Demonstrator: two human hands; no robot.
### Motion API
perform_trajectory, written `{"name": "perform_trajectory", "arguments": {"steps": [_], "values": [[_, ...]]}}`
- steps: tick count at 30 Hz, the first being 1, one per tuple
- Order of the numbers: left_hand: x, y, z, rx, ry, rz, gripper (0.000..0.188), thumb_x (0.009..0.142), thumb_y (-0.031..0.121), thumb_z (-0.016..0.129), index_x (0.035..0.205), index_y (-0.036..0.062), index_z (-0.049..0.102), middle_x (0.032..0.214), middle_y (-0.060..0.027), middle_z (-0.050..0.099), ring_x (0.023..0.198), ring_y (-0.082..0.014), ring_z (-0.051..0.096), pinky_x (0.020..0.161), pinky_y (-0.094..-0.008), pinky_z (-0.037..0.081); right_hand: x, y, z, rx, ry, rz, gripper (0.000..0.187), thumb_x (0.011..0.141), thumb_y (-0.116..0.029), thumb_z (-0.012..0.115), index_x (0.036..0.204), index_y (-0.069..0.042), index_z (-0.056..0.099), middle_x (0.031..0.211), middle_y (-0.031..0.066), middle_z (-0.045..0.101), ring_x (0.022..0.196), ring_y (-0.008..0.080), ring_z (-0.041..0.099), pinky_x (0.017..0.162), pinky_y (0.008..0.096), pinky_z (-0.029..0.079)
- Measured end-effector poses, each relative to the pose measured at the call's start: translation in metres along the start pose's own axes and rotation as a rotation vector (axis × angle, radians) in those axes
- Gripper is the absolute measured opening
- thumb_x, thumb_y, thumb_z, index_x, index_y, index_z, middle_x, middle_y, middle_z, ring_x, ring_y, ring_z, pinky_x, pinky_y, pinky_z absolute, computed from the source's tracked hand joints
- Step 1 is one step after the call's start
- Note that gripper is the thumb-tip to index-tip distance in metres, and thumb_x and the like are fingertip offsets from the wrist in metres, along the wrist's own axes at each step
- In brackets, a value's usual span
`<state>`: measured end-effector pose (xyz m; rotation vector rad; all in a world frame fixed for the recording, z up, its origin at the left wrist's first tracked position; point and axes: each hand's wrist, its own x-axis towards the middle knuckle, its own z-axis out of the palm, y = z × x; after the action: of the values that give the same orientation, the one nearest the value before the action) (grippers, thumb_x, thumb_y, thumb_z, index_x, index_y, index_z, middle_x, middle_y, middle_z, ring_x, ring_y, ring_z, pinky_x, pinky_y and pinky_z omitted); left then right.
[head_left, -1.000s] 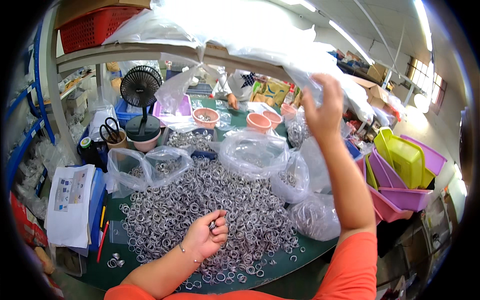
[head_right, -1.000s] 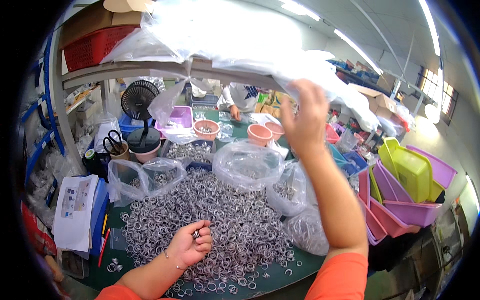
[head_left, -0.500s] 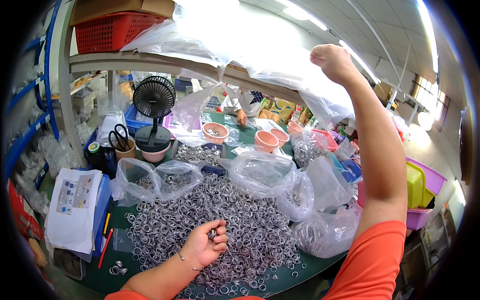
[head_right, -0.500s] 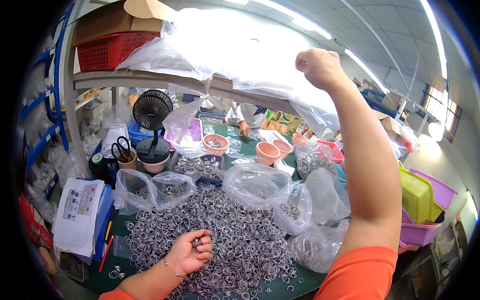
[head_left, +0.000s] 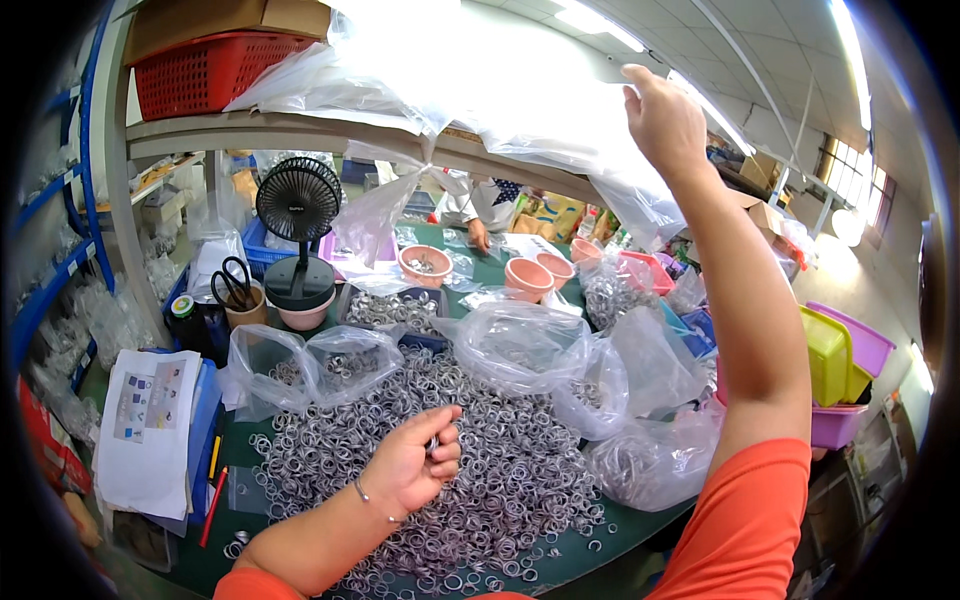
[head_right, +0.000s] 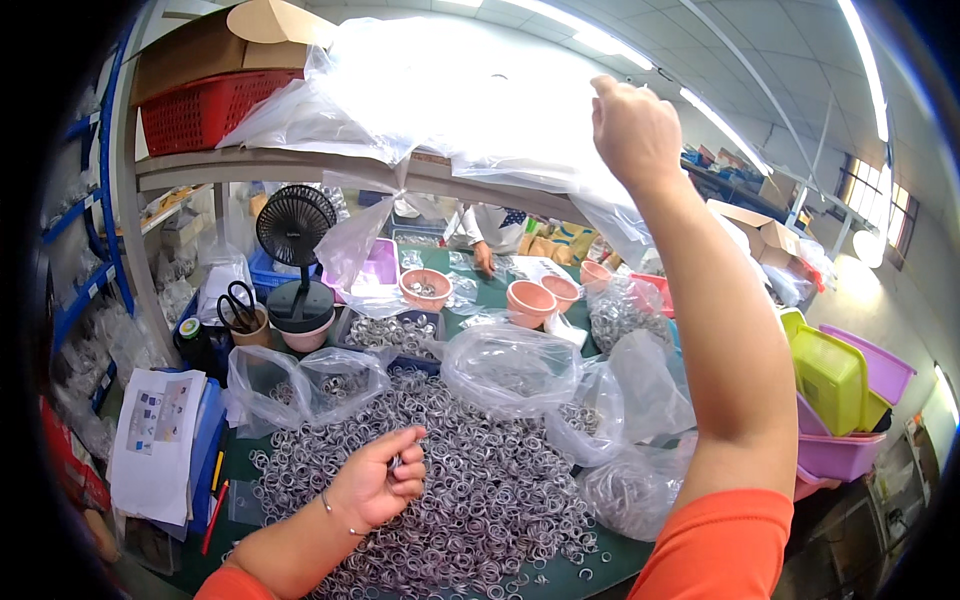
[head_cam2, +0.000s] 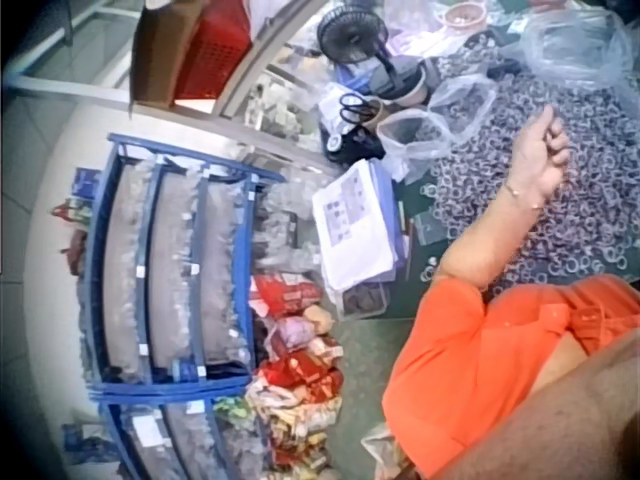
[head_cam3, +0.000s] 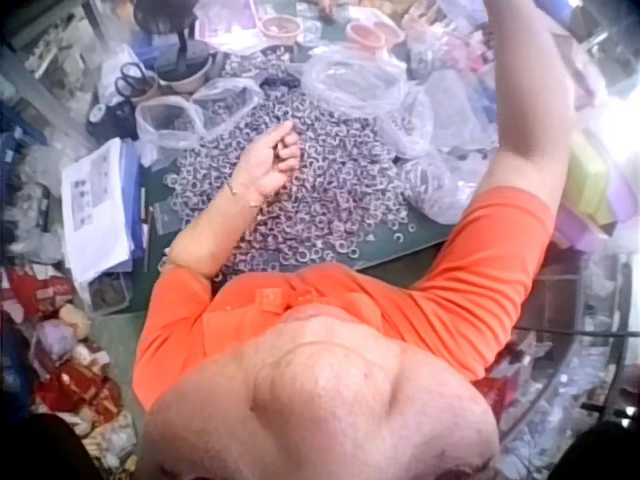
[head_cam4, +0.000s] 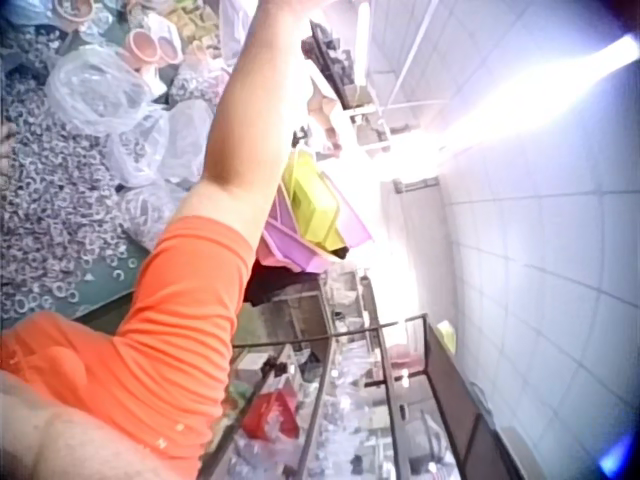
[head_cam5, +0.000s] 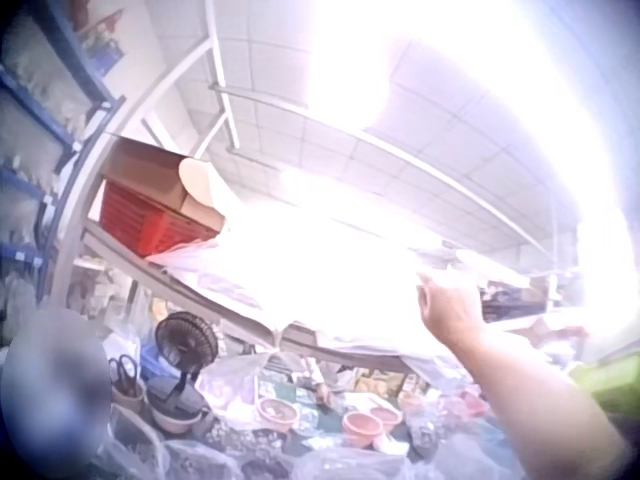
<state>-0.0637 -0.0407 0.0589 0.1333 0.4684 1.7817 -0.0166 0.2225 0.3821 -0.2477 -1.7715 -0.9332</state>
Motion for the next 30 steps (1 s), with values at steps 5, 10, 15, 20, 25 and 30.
{"name": "perform_trajectory", "arguments": {"steps": [5, 10, 15, 20, 25, 30], "values": [[0.008, 0.047, 0.045, 0.221, -0.035, 0.187, 0.020, 0.094, 0.026, 0.050, 0.102, 0.0078, 0.053, 0.066, 0.0043, 0.041, 0.052, -0.0053, 0.035, 0.043, -0.0181, 0.027, -0.033, -0.028, -0.009, 0.009, 0.072, -0.311, 0.033, 0.077, -0.033, 0.065, 0.100, -0.009, 0.057, 0.082, 0.0040, 0.058, 0.084, 0.0215, 0.054, 0.073, 0.0348, 0.040], [0.039, 0.088, 0.126, 0.505, -0.208, 0.355, 0.044, 0.090, 0.041, 0.055, 0.111, 0.0027, 0.049, 0.064, 0.0059, 0.038, 0.051, -0.0024, 0.031, 0.041, -0.0165, 0.024, -0.060, -0.021, -0.004, -0.010, 0.068, -0.378, 0.013, 0.067, -0.009, 0.058, 0.080, -0.009, 0.060, 0.081, 0.0022, 0.058, 0.082, 0.0200, 0.055, 0.072, 0.0331, 0.041], [0.077, 0.107, 0.193, 0.646, -0.084, 0.462, 0.059, 0.084, 0.052, 0.058, 0.107, -0.0011, 0.046, 0.062, 0.0065, 0.035, 0.048, -0.0025, 0.028, 0.040, -0.0161, 0.022, -0.061, -0.028, -0.017, 0.201, 0.081, -0.304, 0.014, 0.075, -0.021, 0.066, 0.078, -0.008, 0.061, 0.078, 0.0044, 0.060, 0.076, 0.0214, 0.058, 0.069, 0.0341, 0.044], [0.108, 0.125, 0.234, 0.609, -0.010, 0.487, 0.057, 0.085, 0.056, 0.052, 0.099, 0.0009, 0.047, 0.060, 0.0058, 0.035, 0.047, -0.0026, 0.027, 0.039, -0.0164, 0.022, 0.004, -0.010, -0.023, 0.167, 0.254, -0.018, 0.015, 0.080, -0.022, 0.061, 0.086, -0.009, 0.066, 0.084, 0.0085, 0.065, 0.077, 0.0246, 0.060, 0.070, 0.0389, 0.046], [0.110, 0.118, 0.248, 0.592, 0.037, 0.484, 0.051, 0.091, 0.053, 0.043, 0.097, 0.0021, 0.047, 0.059, 0.0053, 0.035, 0.046, -0.0034, 0.027, 0.038, -0.0170, 0.022, 0.042, -0.006, -0.001, 0.001, -0.425, 0.326, 0.030, 0.079, -0.027, 0.063, 0.103, -0.010, 0.065, 0.111, 0.0107, 0.062, 0.106, 0.0234, 0.057, 0.090, 0.0370, 0.041], [0.116, 0.123, 0.256, 0.633, 0.062, 0.464, 0.049, 0.093, 0.050, 0.040, 0.096, 0.0021, 0.048, 0.058, 0.0050, 0.035, 0.045, -0.0040, 0.027, 0.037, -0.0178, 0.022, 0.030, -0.011, 0.022, -0.027, -0.613, 0.326, 0.027, 0.083, -0.006, 0.048, 0.104, -0.011, 0.064, 0.106, 0.0110, 0.065, 0.102, 0.0250, 0.060, 0.086, 0.0407, 0.041]]}}
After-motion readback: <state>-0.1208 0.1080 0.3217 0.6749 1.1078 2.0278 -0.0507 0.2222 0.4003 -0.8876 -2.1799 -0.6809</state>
